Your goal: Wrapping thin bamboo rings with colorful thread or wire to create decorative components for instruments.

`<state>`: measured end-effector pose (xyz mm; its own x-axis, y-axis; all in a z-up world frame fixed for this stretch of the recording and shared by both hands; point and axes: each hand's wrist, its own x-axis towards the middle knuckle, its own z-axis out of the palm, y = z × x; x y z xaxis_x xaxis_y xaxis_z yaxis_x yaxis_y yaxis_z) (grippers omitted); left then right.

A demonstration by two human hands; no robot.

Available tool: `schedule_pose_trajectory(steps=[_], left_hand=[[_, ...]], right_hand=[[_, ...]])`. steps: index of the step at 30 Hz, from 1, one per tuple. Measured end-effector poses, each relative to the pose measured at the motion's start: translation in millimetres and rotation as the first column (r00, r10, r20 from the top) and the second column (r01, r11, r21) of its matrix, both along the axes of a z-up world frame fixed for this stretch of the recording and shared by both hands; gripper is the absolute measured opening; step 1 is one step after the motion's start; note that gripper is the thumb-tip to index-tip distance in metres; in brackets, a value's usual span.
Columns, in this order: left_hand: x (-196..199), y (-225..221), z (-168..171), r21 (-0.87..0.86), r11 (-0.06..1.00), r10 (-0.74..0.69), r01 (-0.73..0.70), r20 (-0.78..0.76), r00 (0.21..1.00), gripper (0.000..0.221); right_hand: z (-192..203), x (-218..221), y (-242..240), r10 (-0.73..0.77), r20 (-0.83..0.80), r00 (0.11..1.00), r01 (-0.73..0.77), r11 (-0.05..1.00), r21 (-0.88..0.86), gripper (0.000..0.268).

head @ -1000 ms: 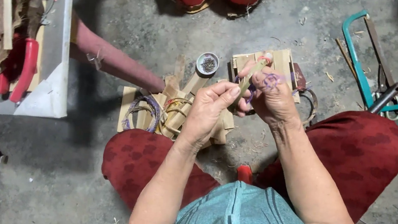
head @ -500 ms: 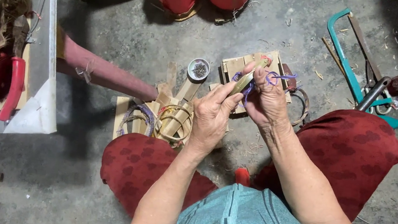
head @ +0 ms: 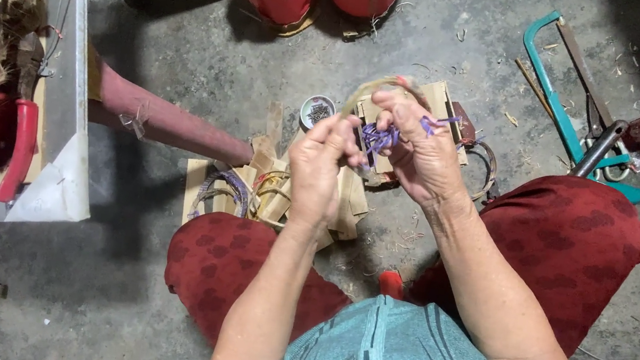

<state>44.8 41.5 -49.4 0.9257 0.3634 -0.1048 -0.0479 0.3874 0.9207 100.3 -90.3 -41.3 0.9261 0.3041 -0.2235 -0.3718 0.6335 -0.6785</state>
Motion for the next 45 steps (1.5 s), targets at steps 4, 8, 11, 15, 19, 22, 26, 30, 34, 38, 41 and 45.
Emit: schedule_pose_trajectory(steps=[4,8,11,15,19,22,26,30,34,38,41,45], left_hand=[[3,17,-10,-0.311,0.95,0.002,-0.018,-0.052,0.999,0.024],[2,23,-14,-0.374,0.927,-0.019,-0.005,-0.061,0.998,0.026],[1,24,-8,-0.39,0.921,-0.027,-0.007,-0.081,0.996,0.027],[5,21,-20,-0.253,0.963,0.087,-0.096,-0.047,0.995,0.021],[6,5,11,-0.12,0.986,0.118,-0.116,0.008,0.993,0.016],[6,0,-5,0.023,0.997,0.078,-0.079,0.039,0.996,0.019],[0,-11,15,0.11,0.993,-0.046,0.045,0.009,0.999,0.031],[0,-15,16,0.149,0.985,-0.085,0.084,0.002,0.996,0.037],[5,-15,20,0.128,0.99,-0.056,0.061,-0.046,0.997,0.021],[7,5,19,0.004,0.999,0.032,-0.032,-0.08,0.996,0.011],[8,30,35,-0.101,0.989,0.102,-0.112,-0.102,0.99,0.012],[6,57,28,-0.278,0.956,0.093,-0.094,-0.015,0.996,0.012]], right_hand=[[-17,2,-5,0.01,0.002,1.0,-0.01,1.0,-0.01,0.028],[3,-5,-8,0.049,0.049,0.998,-0.052,0.998,0.044,0.041],[17,-7,-9,0.067,0.142,0.988,-0.075,0.996,0.053,0.052],[0,-1,-13,-0.034,0.114,0.993,0.037,0.999,-0.019,0.032],[-6,-3,-15,0.019,0.237,0.971,0.05,0.959,-0.28,0.027],[-17,-1,-16,0.092,0.291,0.952,0.029,0.921,-0.388,0.033],[-4,-3,-19,0.255,0.427,0.867,0.111,0.738,-0.665,0.044],[-4,-8,-19,0.412,0.5,0.762,0.28,0.487,-0.827,0.038],[-21,-4,-17,0.521,0.446,0.728,0.377,0.24,-0.895,0.037],[0,-5,-22,0.538,0.413,0.735,0.32,0.262,-0.911,0.027],[20,-6,-32,0.578,0.429,0.694,0.333,0.271,-0.903,0.011],[30,-6,-50,0.563,0.435,0.703,0.337,0.274,-0.9,0.004]])
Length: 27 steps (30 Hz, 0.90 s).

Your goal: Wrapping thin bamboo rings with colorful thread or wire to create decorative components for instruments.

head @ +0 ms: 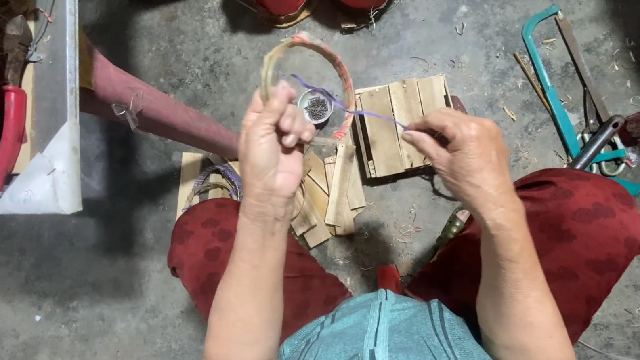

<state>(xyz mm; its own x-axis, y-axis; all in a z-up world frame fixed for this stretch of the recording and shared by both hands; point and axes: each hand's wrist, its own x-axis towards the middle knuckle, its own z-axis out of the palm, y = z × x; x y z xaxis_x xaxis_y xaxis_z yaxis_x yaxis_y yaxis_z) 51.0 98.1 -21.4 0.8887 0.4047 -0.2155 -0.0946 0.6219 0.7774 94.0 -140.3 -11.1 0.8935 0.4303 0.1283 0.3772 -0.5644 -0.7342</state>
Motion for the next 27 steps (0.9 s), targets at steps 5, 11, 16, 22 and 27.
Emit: schedule_pose_trajectory(steps=[5,11,16,22,27], left_hand=[[-3,8,-4,-0.03,0.999,-0.02,0.021,0.051,0.999,0.01],[-6,-40,15,0.105,0.989,-0.098,0.104,-0.06,0.993,0.01],[-2,-56,-8,0.115,0.971,-0.206,0.208,-0.034,0.978,0.009],[5,-62,-7,0.049,0.962,-0.27,0.269,0.022,0.963,0.012],[10,-51,-11,0.015,0.914,-0.406,0.405,0.048,0.913,0.041]], right_hand=[[12,2,-13,0.131,-0.012,0.991,-0.131,0.968,-0.215,0.017],[33,2,3,0.227,0.011,0.974,-0.223,0.943,0.246,0.063],[36,0,24,0.22,-0.05,0.974,-0.177,0.883,0.435,0.021],[3,6,21,0.132,-0.275,0.952,0.061,0.799,0.598,0.012],[-37,18,17,0.056,-0.389,0.919,0.233,0.72,0.654,0.013]])
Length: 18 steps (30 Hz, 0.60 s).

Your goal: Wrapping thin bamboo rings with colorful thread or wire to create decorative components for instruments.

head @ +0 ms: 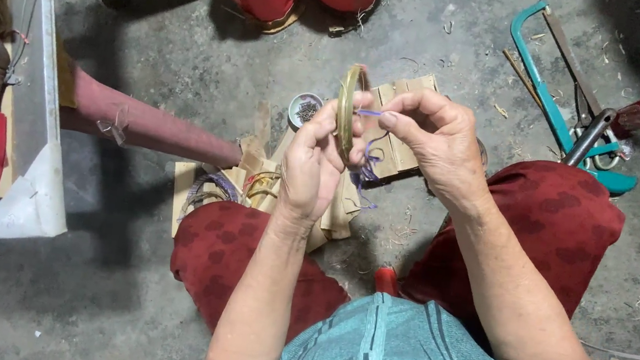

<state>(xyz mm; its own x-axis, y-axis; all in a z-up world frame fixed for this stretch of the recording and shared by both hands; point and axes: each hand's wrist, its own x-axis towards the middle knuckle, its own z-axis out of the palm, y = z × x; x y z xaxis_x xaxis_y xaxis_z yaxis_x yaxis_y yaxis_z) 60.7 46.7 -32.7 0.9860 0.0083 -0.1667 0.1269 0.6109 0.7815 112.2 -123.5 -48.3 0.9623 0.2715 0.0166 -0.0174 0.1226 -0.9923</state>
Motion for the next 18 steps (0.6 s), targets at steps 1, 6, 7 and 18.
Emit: schedule_pose_trajectory(steps=[1,6,7,18], left_hand=[[2,2,1,0.041,0.998,-0.055,0.053,0.041,0.998,0.06],[2,4,-11,0.12,0.993,-0.026,0.021,0.045,0.999,0.073],[3,5,-12,0.103,0.994,-0.027,0.022,0.055,0.998,0.071],[12,5,-17,0.09,0.994,0.052,-0.057,0.062,0.997,0.065]], right_hand=[[-6,1,0,-0.035,-0.034,0.999,0.036,0.998,0.042,0.014],[11,1,2,-0.023,-0.054,0.998,0.029,0.993,0.112,0.012],[13,1,2,-0.014,-0.03,0.999,0.017,0.994,0.108,0.012],[6,5,4,0.007,-0.166,0.986,0.034,0.969,0.245,0.012]])
